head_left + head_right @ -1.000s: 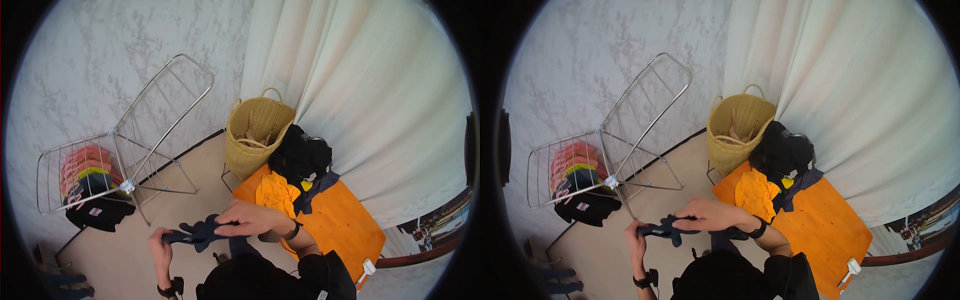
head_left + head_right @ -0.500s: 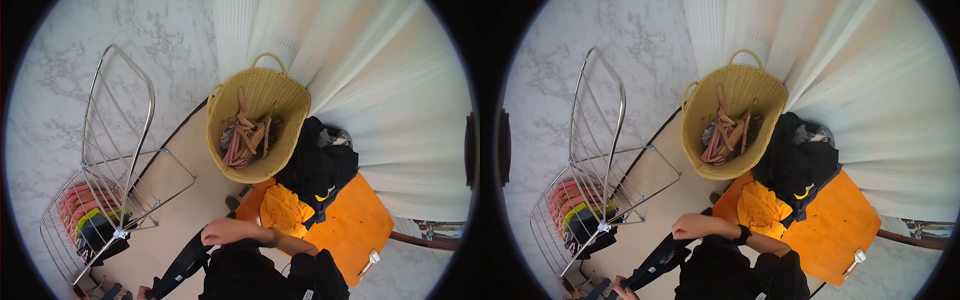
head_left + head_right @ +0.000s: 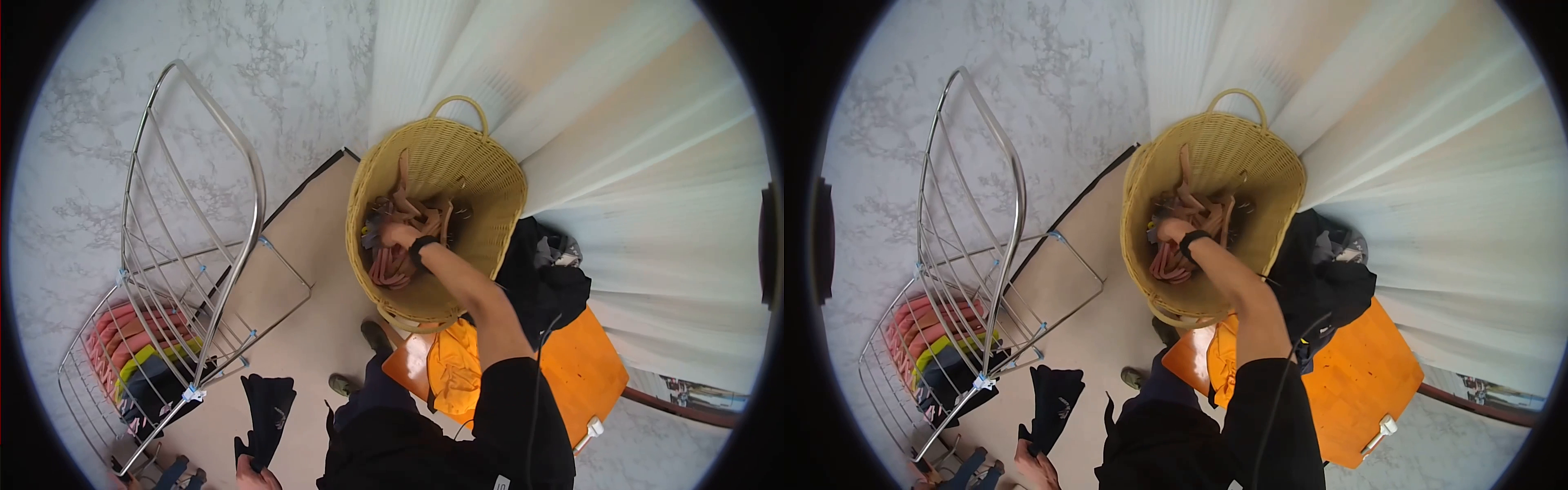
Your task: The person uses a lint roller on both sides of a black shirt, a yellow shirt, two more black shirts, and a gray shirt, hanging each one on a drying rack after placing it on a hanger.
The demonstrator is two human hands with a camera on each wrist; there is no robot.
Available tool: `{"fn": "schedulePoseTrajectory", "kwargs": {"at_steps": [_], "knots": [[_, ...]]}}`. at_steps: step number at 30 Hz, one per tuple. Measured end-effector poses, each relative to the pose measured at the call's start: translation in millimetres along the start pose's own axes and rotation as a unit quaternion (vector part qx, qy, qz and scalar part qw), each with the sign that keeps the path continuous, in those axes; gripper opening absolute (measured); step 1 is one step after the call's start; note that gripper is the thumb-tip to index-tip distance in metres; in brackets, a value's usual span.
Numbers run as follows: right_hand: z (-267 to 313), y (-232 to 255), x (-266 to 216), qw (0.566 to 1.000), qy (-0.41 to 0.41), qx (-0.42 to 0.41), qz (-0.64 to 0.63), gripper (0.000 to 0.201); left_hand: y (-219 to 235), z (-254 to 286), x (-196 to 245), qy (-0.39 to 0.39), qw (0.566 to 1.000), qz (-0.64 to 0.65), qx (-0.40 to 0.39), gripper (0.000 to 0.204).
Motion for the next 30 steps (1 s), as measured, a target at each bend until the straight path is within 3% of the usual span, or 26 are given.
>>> {"fn": "schedulePoseTrajectory", "kwargs": {"at_steps": [2, 5, 8, 12, 21, 22, 23, 24, 26, 28, 30], "knots": [[-35.8, -36.0, 8.7, 0.999, 0.004, 0.052, 0.001, 0.023, -3.2, 1.5, 0.6, -0.023, 0.998, 0.05, 0.044, 0.025], [-70.9, -103.8, 25.9, 0.991, 0.005, 0.136, -0.004, 0.02, -28.0, 8.3, -27.0, -0.005, 0.994, 0.096, 0.054, 0.022], [-105.6, -142.9, 53.6, 0.975, 0.007, 0.221, -0.011, 0.018, -29.1, 16.5, -22.1, 0.026, 0.994, 0.09, 0.052, 0.019], [-103.2, -135.9, 53.8, 0.974, 0.067, 0.204, 0.069, 0.018, -35.8, 23.2, -18.7, 0.054, 0.996, 0.065, 0.019, 0.018], [-67.4, -86.5, 64.3, 0.927, 0.198, 0.176, 0.264, 0.018, -43.0, 29.1, -10.8, 0.026, 0.988, 0.138, 0.071, 0.019], [-55.7, -68.2, 72.6, 0.966, 0.196, 0.143, 0.086, 0.018, -41.8, 29.0, -7.8, 0.019, 0.987, 0.136, 0.077, 0.021], [-43.5, -51.7, 80.3, 0.972, 0.188, 0.106, -0.095, 0.018, -41.5, 29.4, -5.7, 0.011, 0.987, 0.134, 0.084, 0.022], [-33.4, -38.5, 86.3, 0.972, 0.186, 0.109, -0.093, 0.018, -48.1, 27.2, -7.4, 0.009, 0.987, 0.137, 0.084, 0.022], [-17.6, -28.5, 118.9, 0.977, 0.031, 0.045, -0.207, 0.019, -57.6, 20.4, -11.1, -0.023, 0.975, 0.174, 0.138, 0.019], [30.3, -9.0, 115.0, 0.959, 0.061, 0.05, -0.273, 0.021, -55.2, 18.3, -7.2, -0.025, 0.974, 0.178, 0.135, 0.021], [59.5, -1.2, 102.5, 0.857, 0.158, -0.017, -0.491, 0.02, -54.0, 18.6, -6.0, -0.024, 0.975, 0.18, 0.13, 0.023]]}}
Point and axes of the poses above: each hand's wrist, its own z-axis away from the middle knuckle, its own y-axis out of the back of the hand, x = y × z, the point moved 7 cm from there along -z, towards the middle knuckle, and after that the axes turned 1 degree about x, right-handed, at the moved point
